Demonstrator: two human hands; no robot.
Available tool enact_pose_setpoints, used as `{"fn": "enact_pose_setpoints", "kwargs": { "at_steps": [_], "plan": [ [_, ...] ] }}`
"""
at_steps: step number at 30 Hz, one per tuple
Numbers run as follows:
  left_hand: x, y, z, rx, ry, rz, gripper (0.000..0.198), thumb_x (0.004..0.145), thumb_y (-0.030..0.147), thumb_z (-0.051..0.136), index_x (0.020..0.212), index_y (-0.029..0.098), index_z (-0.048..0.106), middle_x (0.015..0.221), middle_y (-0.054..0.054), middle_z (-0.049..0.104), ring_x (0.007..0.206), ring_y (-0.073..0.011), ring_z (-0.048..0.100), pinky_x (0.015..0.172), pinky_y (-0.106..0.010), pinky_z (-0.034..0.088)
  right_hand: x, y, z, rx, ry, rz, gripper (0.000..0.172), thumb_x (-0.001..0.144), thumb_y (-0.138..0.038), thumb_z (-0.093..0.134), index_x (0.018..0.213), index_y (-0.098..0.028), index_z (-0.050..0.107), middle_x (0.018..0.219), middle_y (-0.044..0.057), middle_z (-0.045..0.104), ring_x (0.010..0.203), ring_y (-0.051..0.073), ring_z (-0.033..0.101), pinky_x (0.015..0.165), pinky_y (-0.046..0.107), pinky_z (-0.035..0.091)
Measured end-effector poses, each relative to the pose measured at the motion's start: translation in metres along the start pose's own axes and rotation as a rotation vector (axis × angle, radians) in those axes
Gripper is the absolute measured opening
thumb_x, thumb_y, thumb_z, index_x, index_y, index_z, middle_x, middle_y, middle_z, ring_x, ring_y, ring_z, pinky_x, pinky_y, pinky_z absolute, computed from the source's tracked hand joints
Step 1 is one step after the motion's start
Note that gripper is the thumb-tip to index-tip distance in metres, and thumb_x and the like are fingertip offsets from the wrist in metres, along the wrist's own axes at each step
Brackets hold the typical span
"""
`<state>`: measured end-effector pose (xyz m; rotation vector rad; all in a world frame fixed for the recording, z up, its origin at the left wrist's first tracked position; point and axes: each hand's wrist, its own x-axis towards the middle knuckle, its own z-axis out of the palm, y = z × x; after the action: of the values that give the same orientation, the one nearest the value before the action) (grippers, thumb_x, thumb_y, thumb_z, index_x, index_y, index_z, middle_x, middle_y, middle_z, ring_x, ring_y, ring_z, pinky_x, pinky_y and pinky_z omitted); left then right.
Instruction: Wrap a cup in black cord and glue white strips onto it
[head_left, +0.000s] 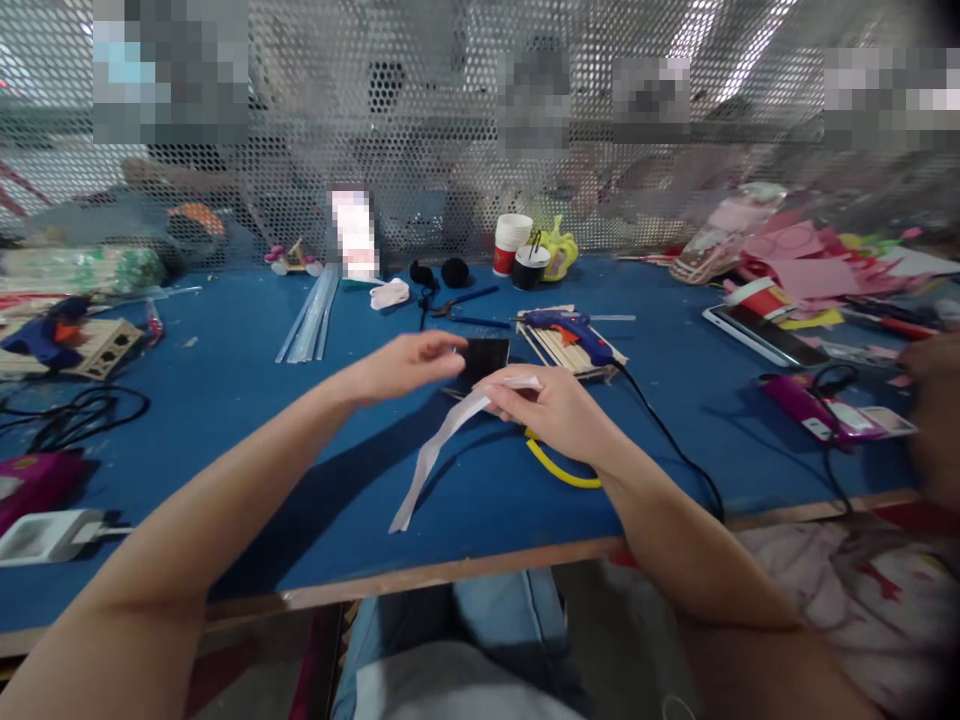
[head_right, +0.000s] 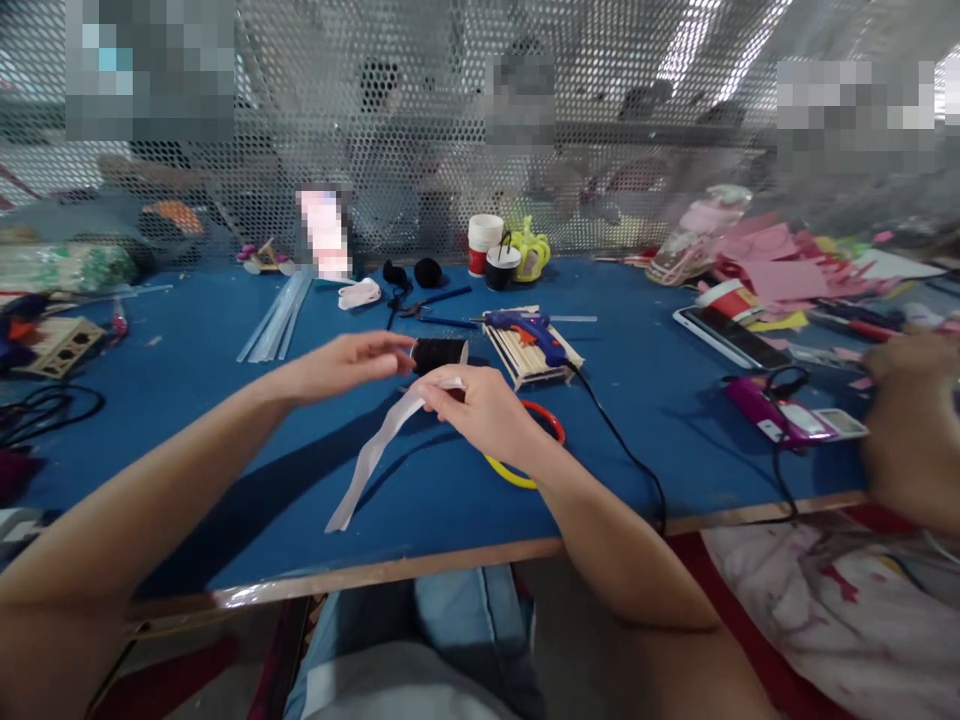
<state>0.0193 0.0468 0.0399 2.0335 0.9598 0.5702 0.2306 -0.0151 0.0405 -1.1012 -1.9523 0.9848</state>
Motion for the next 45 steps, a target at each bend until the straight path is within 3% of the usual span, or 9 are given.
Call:
{"fn": "enact_pose_setpoints", "kwargs": {
  "at_steps": [2, 4, 10, 15, 21, 29, 33, 38, 45],
  "plan": [
    [-0.012, 0.012, 0.020, -0.272, -0.247, 0.029, 0.048, 0.080, 0.039, 0.056, 0.121, 0.016, 0.048, 0.094, -0.007, 0.065, 0.075, -0.0144, 0.062, 0.069, -0.028, 0.049, 0.003, 0.003, 0.002, 0.005, 0.009, -0.008, 0.024, 0.086, -0.035, 0.051, 0.087, -0.018, 0.067, 0.076, 0.003, 0.065, 0.063, 0.012, 0.057, 0.059, 0.024, 0.046],
    [-0.019, 0.015, 0.025, -0.280, -0.245, -0.051, 0.034, 0.082, 0.041, 0.053, 0.105, 0.015, 0.054, 0.066, 0.001, 0.057, 0.050, -0.0080, 0.050, 0.050, -0.020, 0.041, 0.007, 0.007, 0.003, 0.052, 0.003, 0.037, 0.025, 0.086, -0.037, 0.051, 0.086, -0.017, 0.066, 0.075, 0.003, 0.065, 0.065, 0.012, 0.058, 0.061, 0.024, 0.047],
    [-0.013, -0.015, -0.009, 0.223, 0.298, -0.148, 0.036, 0.089, 0.041, 0.038, 0.099, 0.015, 0.061, 0.061, -0.002, 0.052, 0.055, -0.0134, 0.049, 0.053, -0.024, 0.039, 0.017, 0.005, -0.001, 0.733, -0.042, 0.328, 0.056, 0.089, -0.056, 0.034, 0.125, -0.014, 0.046, 0.121, 0.017, 0.059, 0.100, 0.021, 0.062, 0.082, 0.038, 0.053],
    [-0.011, -0.016, -0.005, 0.695, 0.559, -0.125, 0.050, 0.077, 0.038, 0.061, 0.120, 0.014, 0.055, 0.130, -0.019, 0.049, 0.120, -0.0362, 0.042, 0.095, -0.047, 0.036, 0.014, -0.004, 0.004, 0.941, -0.198, 0.363, 0.079, 0.085, -0.069, 0.010, 0.131, -0.013, 0.040, 0.127, 0.020, 0.054, 0.111, 0.026, 0.057, 0.088, 0.046, 0.048],
    [-0.017, 0.015, 0.030, -0.014, -0.032, 0.043, 0.038, 0.083, 0.046, 0.052, 0.095, 0.015, 0.069, 0.084, -0.005, 0.071, 0.071, -0.0151, 0.062, 0.061, -0.023, 0.046, 0.010, -0.001, 0.014, 0.970, -0.386, 0.301, 0.077, 0.083, -0.071, 0.013, 0.136, -0.022, 0.038, 0.118, 0.016, 0.060, 0.099, 0.025, 0.063, 0.088, 0.049, 0.045],
    [-0.015, 0.004, 0.023, -0.230, 0.428, -0.037, 0.021, 0.075, 0.032, 0.063, 0.071, 0.012, 0.069, 0.063, -0.003, 0.068, 0.054, -0.0104, 0.059, 0.054, -0.021, 0.046, 0.008, -0.009, 0.003, 1.074, -0.342, 0.241, 0.086, 0.076, -0.078, 0.009, 0.136, -0.024, 0.036, 0.117, 0.014, 0.061, 0.103, 0.029, 0.061, 0.085, 0.054, 0.046],
    [-0.016, 0.004, 0.032, -0.516, 0.157, -0.167, 0.019, 0.064, 0.027, 0.075, 0.065, 0.010, 0.067, 0.053, -0.001, 0.063, 0.048, -0.0097, 0.057, 0.049, -0.021, 0.047, 0.012, -0.005, 0.000, 1.074, -0.228, 0.226, 0.089, 0.073, -0.081, 0.004, 0.122, -0.022, 0.051, 0.098, 0.011, 0.068, 0.085, 0.024, 0.065, 0.069, 0.043, 0.054],
    [-0.022, 0.023, 0.056, -1.019, -0.121, -0.191, 0.032, 0.068, 0.038, 0.074, 0.082, 0.009, 0.068, 0.077, -0.006, 0.069, 0.079, -0.0166, 0.067, 0.079, -0.031, 0.052, 0.015, 0.007, 0.014, 0.961, -0.122, 0.120, 0.091, 0.073, -0.081, 0.004, 0.105, -0.017, 0.059, 0.088, 0.010, 0.066, 0.075, 0.020, 0.063, 0.061, 0.034, 0.054],
    [-0.015, 0.008, 0.071, -0.947, 0.094, -0.186, 0.024, 0.061, 0.027, 0.079, 0.071, 0.008, 0.068, 0.061, -0.003, 0.066, 0.055, -0.0098, 0.060, 0.058, -0.024, 0.049, 0.005, 0.008, 0.031, 0.598, -0.173, -0.064, 0.085, 0.072, -0.081, 0.027, 0.131, -0.022, 0.043, 0.134, 0.013, 0.047, 0.122, 0.026, 0.046, 0.086, 0.038, 0.049]
  ]
}}
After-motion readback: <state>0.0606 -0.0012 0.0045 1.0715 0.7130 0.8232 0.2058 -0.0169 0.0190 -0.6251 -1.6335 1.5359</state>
